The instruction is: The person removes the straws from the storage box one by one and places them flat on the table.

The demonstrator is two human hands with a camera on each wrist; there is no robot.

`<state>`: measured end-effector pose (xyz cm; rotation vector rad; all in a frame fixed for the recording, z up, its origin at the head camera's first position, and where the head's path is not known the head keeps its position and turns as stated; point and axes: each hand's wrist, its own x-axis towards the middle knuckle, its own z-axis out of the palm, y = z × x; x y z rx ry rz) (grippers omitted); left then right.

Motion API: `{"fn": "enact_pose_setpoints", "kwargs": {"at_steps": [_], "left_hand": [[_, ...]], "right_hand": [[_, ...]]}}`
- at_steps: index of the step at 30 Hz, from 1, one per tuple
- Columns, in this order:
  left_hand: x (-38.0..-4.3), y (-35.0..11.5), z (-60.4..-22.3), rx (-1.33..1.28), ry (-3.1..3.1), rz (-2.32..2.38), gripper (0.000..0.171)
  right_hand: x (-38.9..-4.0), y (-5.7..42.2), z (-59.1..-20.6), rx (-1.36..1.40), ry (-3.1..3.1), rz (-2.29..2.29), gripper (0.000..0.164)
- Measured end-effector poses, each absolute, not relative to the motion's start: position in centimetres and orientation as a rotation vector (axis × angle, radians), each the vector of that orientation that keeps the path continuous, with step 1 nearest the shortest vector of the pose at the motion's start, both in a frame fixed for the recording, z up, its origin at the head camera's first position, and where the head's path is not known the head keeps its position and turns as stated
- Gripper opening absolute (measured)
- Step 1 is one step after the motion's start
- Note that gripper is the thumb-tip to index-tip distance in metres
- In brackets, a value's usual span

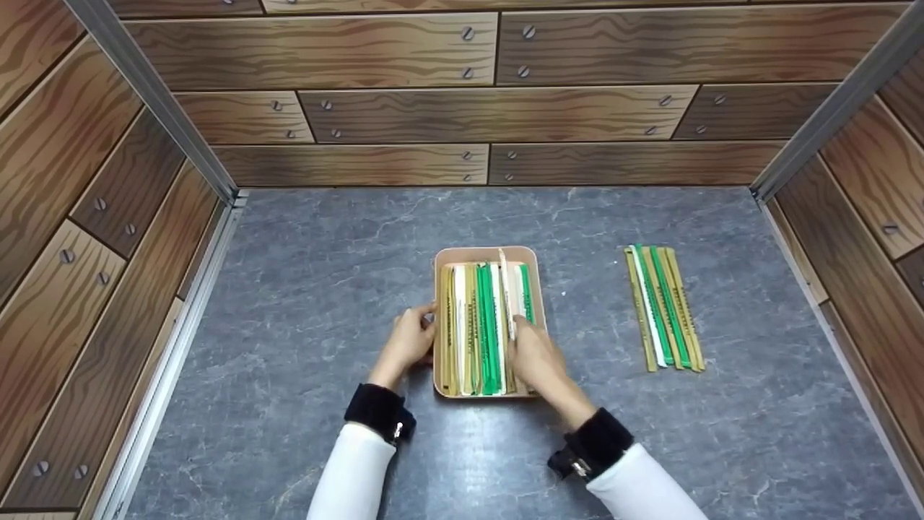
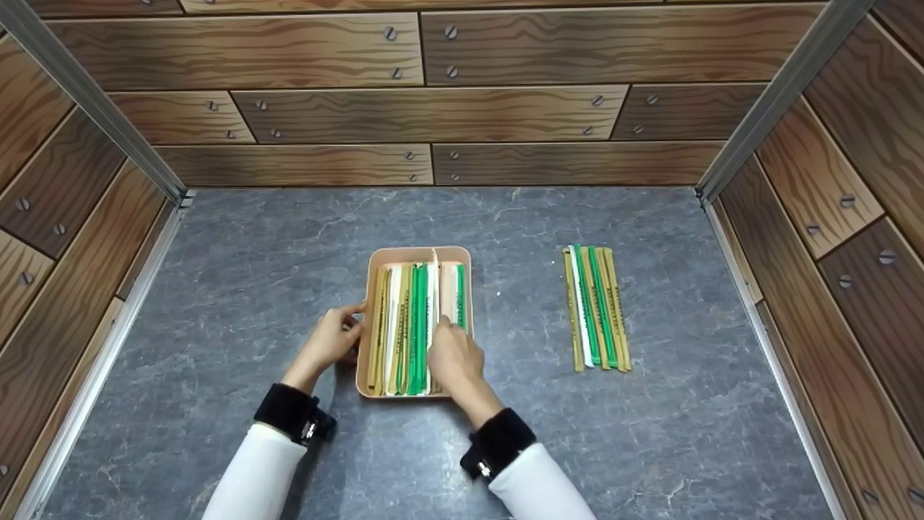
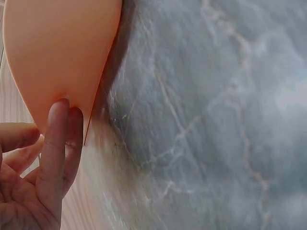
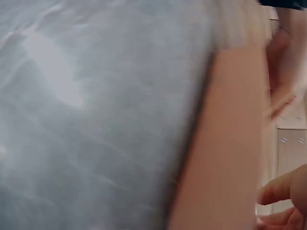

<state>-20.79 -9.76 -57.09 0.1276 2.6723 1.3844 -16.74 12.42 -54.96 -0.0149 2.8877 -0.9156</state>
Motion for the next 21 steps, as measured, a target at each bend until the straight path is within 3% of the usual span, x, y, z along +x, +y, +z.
{"fn": "enact_pose_setpoints", "kwargs": {"at_steps": [10, 21], "left_hand": [[-20.8, -9.8, -57.1, 0.129, 2.681, 1.383, 0.040], [-20.8, -9.8, -57.1, 0.119, 2.663, 1.392, 0.043]], "right_hand": [[-16.5, 17.6, -53.0, 0.014, 2.917, -1.250, 0.034], [-16.5, 26.1, -53.0, 0.282, 3.095, -1.084, 0.030]]}}
